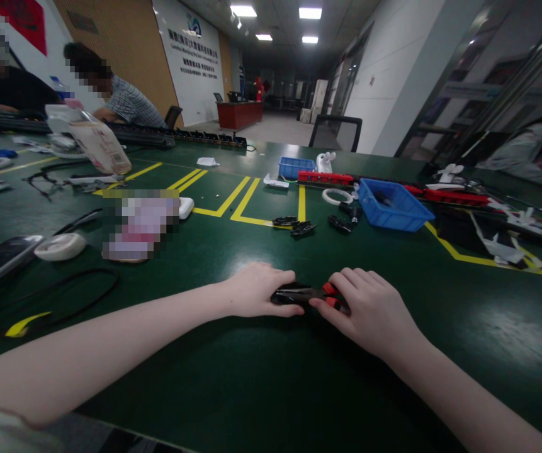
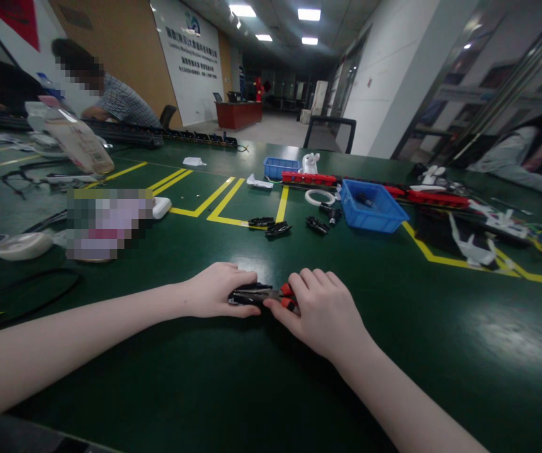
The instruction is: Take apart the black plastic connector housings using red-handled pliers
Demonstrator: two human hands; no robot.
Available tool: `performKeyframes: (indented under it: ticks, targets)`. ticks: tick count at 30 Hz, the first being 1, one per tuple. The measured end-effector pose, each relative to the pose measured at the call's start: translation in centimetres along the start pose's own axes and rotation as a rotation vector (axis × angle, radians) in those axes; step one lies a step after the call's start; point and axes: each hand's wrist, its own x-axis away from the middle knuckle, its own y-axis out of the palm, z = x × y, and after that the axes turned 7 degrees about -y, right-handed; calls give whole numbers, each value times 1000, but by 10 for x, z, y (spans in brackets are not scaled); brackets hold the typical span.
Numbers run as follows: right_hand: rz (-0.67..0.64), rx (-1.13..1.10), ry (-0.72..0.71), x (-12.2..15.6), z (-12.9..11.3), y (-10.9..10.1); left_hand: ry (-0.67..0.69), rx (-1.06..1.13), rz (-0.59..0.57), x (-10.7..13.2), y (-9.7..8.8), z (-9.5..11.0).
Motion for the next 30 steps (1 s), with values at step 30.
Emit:
performKeyframes:
  ticks: [30]
  targets:
    - [16, -97, 53, 2, 4, -1, 38, 91, -16, 2, -1, -4]
